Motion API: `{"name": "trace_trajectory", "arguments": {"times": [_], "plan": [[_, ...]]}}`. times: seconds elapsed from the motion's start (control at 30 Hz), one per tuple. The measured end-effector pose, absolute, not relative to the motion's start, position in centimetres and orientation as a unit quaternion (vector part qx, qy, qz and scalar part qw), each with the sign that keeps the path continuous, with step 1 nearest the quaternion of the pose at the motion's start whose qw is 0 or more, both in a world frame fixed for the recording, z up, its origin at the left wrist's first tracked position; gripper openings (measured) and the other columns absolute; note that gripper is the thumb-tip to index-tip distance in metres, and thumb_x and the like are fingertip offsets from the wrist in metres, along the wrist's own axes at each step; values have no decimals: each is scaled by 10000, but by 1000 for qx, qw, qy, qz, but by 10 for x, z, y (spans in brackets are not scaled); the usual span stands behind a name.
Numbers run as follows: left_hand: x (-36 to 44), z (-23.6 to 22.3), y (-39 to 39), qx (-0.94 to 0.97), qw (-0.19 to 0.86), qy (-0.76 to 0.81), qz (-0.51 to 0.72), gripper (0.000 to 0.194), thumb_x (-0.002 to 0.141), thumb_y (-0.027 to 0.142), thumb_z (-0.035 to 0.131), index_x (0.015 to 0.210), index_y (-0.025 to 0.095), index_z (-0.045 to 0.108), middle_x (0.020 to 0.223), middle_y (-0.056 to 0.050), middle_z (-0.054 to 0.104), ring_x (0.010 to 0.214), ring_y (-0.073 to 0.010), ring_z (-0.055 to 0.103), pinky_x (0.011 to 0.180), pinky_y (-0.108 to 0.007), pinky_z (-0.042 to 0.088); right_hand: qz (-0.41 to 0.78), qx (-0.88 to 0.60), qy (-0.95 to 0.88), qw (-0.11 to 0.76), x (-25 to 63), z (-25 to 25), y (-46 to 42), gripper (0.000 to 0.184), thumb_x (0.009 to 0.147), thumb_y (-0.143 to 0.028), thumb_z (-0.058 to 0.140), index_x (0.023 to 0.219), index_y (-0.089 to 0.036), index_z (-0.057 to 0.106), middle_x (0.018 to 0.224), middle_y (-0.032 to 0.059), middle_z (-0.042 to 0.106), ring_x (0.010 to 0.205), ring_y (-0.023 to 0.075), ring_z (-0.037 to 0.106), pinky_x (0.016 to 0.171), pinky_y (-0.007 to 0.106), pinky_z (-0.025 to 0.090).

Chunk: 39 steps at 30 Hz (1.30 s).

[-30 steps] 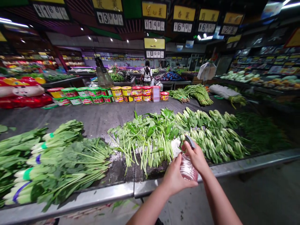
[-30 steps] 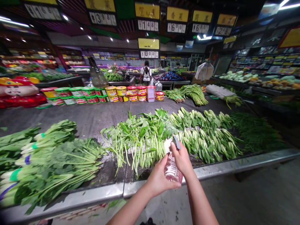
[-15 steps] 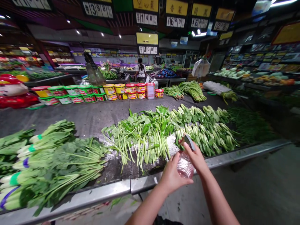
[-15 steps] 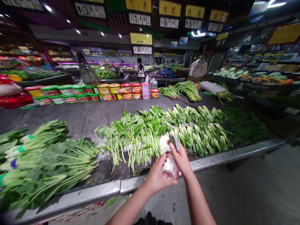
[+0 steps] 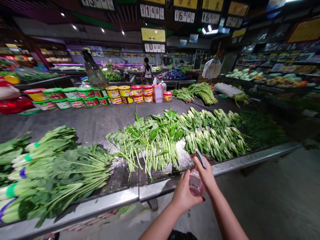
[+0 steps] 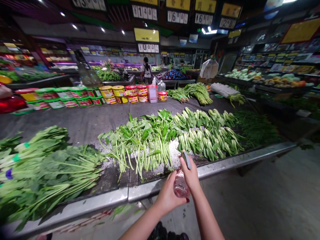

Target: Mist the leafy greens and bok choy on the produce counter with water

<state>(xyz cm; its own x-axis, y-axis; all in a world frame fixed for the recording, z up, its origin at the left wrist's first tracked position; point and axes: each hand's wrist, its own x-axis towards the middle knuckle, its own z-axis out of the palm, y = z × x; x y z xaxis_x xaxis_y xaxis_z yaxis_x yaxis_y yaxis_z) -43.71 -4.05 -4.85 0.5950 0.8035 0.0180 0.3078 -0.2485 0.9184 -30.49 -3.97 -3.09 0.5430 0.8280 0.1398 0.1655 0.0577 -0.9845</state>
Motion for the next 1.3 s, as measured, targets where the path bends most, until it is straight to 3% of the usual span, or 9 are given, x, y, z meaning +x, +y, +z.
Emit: {"name": "trace_trajectory", "arguments": {"times": [0.17,0.3,0.5,0.6,0.83,0.93,1.03,1.13,1.3], "plan": [[-441,-64,-45,744,493,374,252,1079,426,206,827,1373,176,312,1386,-131,345,1272,-306,365,1089,-403,306,268,-633,-394,610,-310,-38,-45,538,821,-547,503,1211,-182,567,1045,96,668,894,256,617,730,380,500],[-444,-68,-48,739,502,379,242,1056,438,214,827,1365,201,323,1310,-115,426,1207,-306,425,1043,-421,352,252,-639,-405,604,-313,-43,-46,488,831,-535,499,1153,-179,582,982,82,662,902,245,605,737,356,485],[-445,-66,-53,736,499,385,246,1061,413,215,833,1350,196,336,1266,-111,458,1163,-304,450,1012,-415,375,234,-655,-420,583,-316,-50,-47,376,849,-510,481,978,-188,626,800,39,627,750,199,578,723,333,459],[-446,-66,-54,740,494,386,245,1021,425,225,826,1332,190,359,1229,-106,479,1122,-291,475,978,-401,403,236,-661,-414,580,-316,-54,-46,391,847,-517,474,1009,-196,626,784,37,624,732,204,581,716,340,465],[-451,-62,-43,741,490,382,255,1022,398,261,864,1310,185,408,1241,-104,504,1137,-295,485,1000,-416,399,272,-640,-428,577,-309,-45,-42,495,817,-512,539,1185,-181,560,1056,96,648,996,253,599,908,414,445],[-454,-53,-34,721,544,339,263,962,429,300,874,1282,200,443,1225,-93,542,1117,-286,517,978,-423,428,313,-593,-463,579,-302,-33,-45,550,765,-485,628,1223,-193,546,1181,102,618,1102,262,566,986,438,409],[-454,-41,-24,668,638,242,297,935,495,235,858,1315,217,409,1280,-98,525,1142,-274,522,978,-397,438,360,-533,-490,589,-294,-23,-49,611,731,-473,677,1269,-229,522,1320,89,539,1214,260,496,1035,442,375],[-452,-31,-13,604,710,171,319,877,566,226,831,1323,215,389,1303,-115,508,1141,-290,533,950,-409,459,400,-511,-492,580,-288,-19,-53,594,740,-486,669,1268,-248,535,1341,85,524,1233,264,482,1055,458,349],[-452,-21,6,574,742,154,311,872,562,204,844,1310,212,396,1275,-130,524,1141,-308,537,960,-430,447,441,-498,-505,550,-285,-16,-58,617,735,-487,678,1289,-269,516,1351,82,512,1238,274,477,1057,473,346]]}}
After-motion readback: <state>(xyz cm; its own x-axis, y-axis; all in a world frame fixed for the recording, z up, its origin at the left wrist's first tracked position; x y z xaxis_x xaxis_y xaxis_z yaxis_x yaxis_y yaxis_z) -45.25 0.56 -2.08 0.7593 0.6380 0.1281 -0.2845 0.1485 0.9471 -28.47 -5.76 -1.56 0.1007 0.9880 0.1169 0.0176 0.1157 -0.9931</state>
